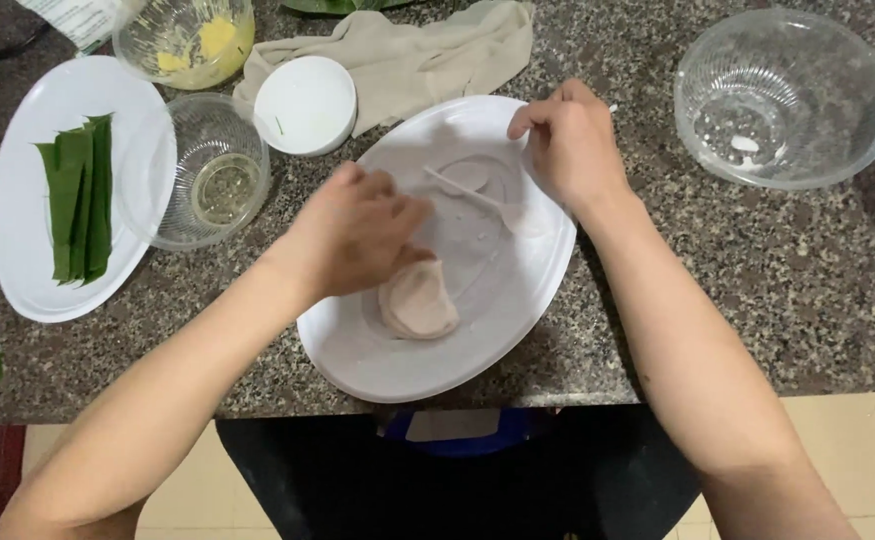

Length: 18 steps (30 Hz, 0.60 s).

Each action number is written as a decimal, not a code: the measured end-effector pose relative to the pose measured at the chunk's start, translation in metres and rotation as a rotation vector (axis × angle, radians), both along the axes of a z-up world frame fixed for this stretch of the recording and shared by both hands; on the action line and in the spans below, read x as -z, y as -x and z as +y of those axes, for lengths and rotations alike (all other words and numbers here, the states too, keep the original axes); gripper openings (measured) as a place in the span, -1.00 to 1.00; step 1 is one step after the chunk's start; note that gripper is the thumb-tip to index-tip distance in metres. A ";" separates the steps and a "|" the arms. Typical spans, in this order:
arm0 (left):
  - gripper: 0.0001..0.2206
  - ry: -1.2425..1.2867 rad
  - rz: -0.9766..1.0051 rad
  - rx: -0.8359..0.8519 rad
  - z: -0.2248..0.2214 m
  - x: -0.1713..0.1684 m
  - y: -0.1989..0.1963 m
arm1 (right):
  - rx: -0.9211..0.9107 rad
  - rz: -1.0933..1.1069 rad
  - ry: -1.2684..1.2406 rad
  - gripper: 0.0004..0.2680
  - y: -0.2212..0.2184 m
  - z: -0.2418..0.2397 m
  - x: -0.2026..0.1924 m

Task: Kneading and shaping a small piece of white dough on a plate.

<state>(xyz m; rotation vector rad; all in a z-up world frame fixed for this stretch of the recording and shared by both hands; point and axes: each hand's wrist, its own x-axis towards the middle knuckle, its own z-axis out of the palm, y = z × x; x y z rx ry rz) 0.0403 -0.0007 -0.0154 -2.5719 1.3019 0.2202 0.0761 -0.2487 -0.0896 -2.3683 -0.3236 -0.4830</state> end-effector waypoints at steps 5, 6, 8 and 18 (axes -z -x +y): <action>-0.65 0.154 -0.003 0.005 0.001 0.001 0.007 | 0.011 0.012 0.005 -0.72 -0.002 -0.001 0.003; -0.63 -0.012 0.339 -0.183 -0.009 -0.015 0.013 | 0.018 0.020 0.015 -0.72 -0.001 -0.001 0.002; -0.65 0.095 0.320 -0.131 -0.004 0.001 0.020 | 0.024 0.023 0.019 -0.73 -0.001 0.000 0.000; -0.55 0.224 0.561 -0.559 -0.012 0.004 0.032 | 0.044 0.075 0.017 -0.73 0.002 0.004 -0.009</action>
